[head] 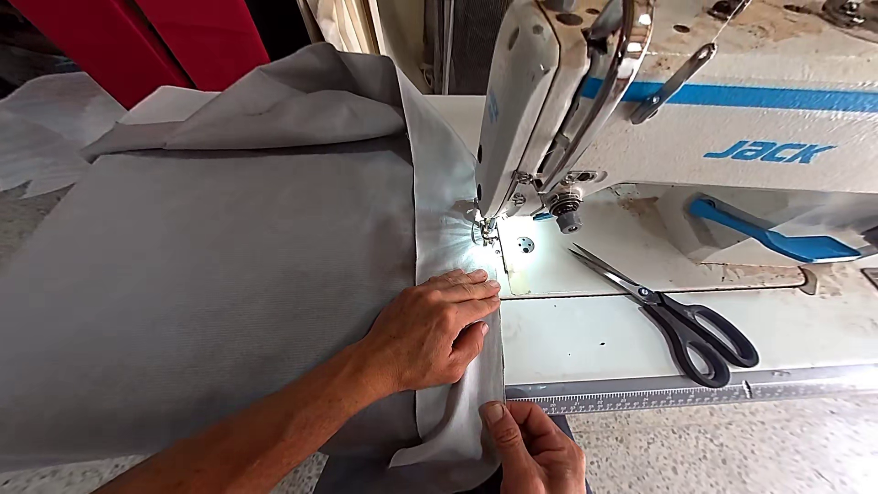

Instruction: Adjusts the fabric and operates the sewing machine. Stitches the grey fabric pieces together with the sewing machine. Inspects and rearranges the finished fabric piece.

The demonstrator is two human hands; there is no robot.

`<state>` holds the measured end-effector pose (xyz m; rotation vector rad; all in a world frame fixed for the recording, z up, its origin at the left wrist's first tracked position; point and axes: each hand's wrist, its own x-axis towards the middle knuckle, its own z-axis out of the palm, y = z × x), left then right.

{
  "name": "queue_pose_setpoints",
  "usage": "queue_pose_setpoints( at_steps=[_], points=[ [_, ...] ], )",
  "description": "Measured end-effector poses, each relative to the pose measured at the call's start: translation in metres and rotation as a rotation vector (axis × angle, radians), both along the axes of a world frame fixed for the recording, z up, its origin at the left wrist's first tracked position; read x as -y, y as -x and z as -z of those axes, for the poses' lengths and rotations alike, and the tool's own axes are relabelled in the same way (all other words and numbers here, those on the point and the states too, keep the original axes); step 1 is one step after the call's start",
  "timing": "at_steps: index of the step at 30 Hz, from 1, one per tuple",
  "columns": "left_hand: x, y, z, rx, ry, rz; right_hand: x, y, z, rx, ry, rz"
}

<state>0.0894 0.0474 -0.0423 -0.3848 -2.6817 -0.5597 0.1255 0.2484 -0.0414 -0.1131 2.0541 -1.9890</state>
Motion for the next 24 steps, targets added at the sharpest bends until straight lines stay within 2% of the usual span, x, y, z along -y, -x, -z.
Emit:
queue_pose_setpoints(
  at_steps=[24],
  points=[
    [0.0016,0.0050,0.0000,0.004,-0.010,-0.016,0.0027,0.0072,-0.0051,-0.002,-0.014,0.003]
  ],
)
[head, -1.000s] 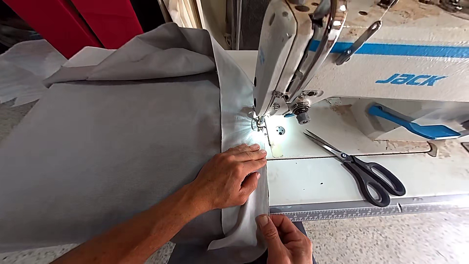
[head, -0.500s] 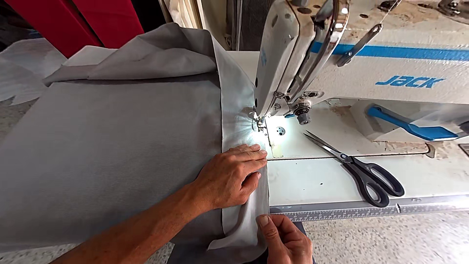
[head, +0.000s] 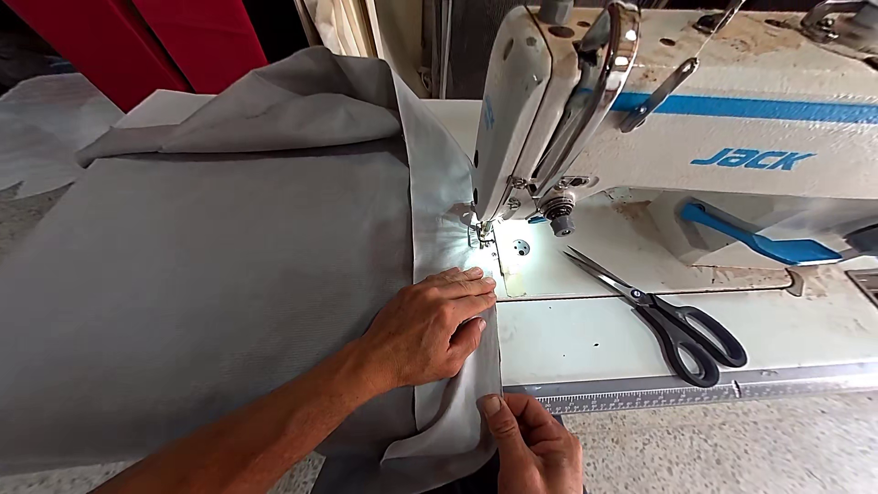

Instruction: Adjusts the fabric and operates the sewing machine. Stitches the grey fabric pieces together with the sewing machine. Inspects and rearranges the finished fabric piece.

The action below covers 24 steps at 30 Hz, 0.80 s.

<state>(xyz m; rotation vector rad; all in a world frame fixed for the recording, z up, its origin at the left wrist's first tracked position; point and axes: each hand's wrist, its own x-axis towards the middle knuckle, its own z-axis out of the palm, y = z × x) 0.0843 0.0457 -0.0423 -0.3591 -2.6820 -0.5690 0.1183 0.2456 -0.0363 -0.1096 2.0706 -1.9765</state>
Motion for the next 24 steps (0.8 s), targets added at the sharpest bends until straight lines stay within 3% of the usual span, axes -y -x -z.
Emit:
queue_pose_setpoints(
  at_steps=[24],
  points=[
    [0.001,0.009,-0.001,0.011,-0.023,-0.021,0.001,0.014,-0.006,-0.005,-0.108,-0.008]
  ],
)
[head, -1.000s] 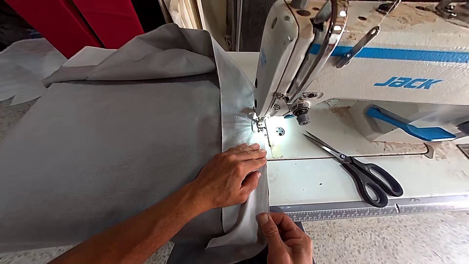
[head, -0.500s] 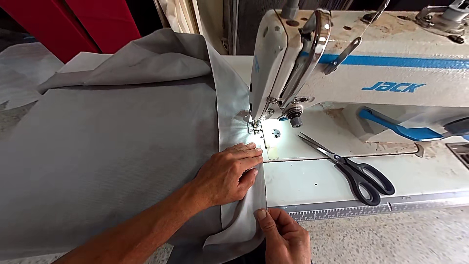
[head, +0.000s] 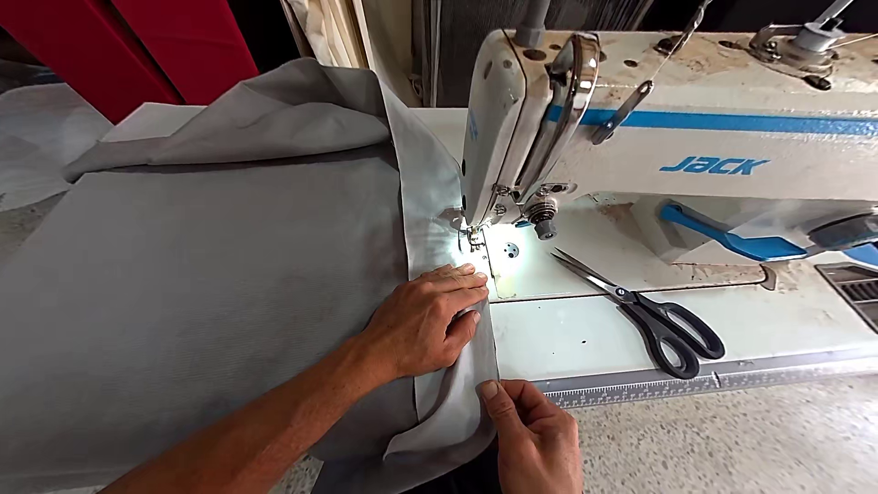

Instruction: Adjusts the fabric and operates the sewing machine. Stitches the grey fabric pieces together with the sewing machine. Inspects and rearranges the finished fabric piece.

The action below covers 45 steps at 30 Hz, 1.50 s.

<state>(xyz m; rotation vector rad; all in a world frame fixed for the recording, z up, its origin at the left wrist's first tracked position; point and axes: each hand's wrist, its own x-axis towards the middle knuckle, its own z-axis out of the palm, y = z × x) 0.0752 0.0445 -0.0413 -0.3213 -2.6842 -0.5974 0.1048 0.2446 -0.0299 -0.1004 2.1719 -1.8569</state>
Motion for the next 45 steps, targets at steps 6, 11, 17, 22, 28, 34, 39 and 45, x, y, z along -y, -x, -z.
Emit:
queue_pose_setpoints(
  at_steps=[6,11,17,22,28,34,39,45],
  points=[
    [0.002,0.002,0.000,-0.003,-0.006,-0.001,0.001,0.004,-0.002,0.010,-0.030,-0.011],
    [0.004,0.005,0.000,0.004,-0.003,-0.001,0.002,0.009,-0.005,0.008,-0.067,-0.030],
    [0.004,0.007,0.000,0.002,0.000,-0.006,0.002,0.012,-0.005,-0.006,-0.103,-0.043],
    [0.005,0.009,0.000,0.004,0.001,-0.011,0.004,0.016,-0.006,-0.019,-0.116,-0.052],
    [0.004,0.010,0.001,0.002,0.013,-0.013,0.004,0.021,-0.008,-0.004,-0.144,-0.082],
    [0.006,0.013,0.000,0.005,0.056,-0.010,0.006,0.030,-0.012,0.024,-0.150,-0.105],
    [0.008,0.015,-0.001,0.005,0.088,-0.013,0.007,0.038,-0.016,0.038,-0.178,-0.141],
    [0.008,0.018,0.000,-0.033,0.103,-0.034,0.010,0.048,-0.022,0.064,-0.223,-0.187]
  ],
)
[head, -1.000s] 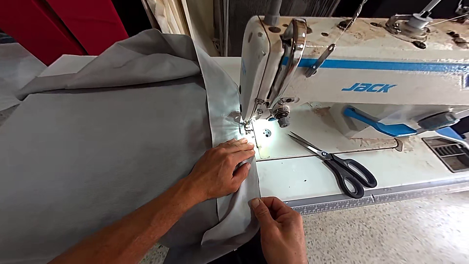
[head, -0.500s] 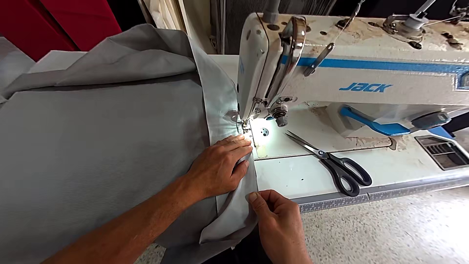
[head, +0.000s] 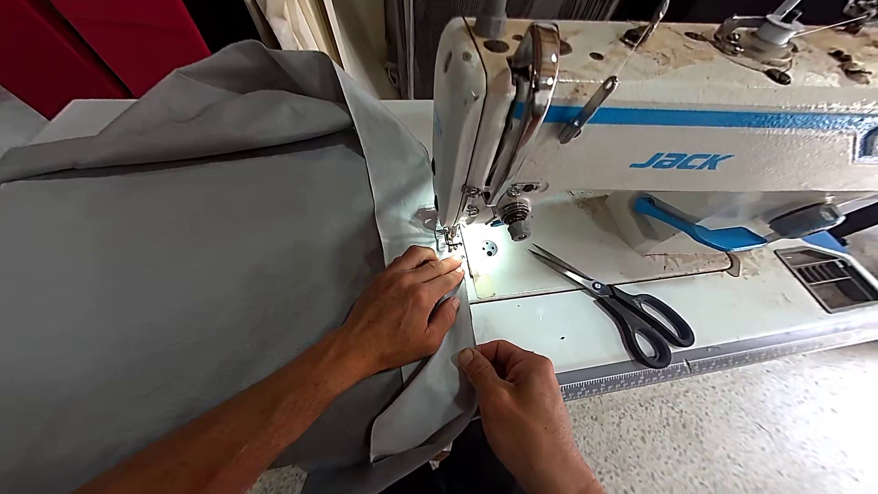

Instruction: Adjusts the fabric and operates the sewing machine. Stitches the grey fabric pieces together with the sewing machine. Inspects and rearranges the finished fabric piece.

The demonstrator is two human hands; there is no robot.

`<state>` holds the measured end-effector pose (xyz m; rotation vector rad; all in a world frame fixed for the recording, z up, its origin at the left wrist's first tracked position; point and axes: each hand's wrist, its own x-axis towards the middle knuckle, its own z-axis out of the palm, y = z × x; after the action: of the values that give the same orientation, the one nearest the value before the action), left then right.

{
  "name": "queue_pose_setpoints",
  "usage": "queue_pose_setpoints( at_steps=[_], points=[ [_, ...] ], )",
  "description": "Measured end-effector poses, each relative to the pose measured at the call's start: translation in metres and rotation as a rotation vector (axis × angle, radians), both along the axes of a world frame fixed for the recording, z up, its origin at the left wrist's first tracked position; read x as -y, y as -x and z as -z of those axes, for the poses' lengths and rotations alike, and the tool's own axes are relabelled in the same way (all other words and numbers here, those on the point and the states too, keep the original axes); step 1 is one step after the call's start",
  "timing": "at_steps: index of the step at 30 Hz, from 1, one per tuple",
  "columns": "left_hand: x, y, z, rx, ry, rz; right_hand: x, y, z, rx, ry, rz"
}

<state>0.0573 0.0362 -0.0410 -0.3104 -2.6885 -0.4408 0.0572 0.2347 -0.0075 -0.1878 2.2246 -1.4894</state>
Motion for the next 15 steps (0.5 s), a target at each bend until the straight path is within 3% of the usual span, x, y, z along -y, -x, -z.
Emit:
queue_pose_setpoints(
  at_steps=[15],
  points=[
    [0.005,0.004,-0.001,-0.082,-0.035,0.045,0.008,0.020,-0.012,0.105,-0.111,-0.044]
  ],
)
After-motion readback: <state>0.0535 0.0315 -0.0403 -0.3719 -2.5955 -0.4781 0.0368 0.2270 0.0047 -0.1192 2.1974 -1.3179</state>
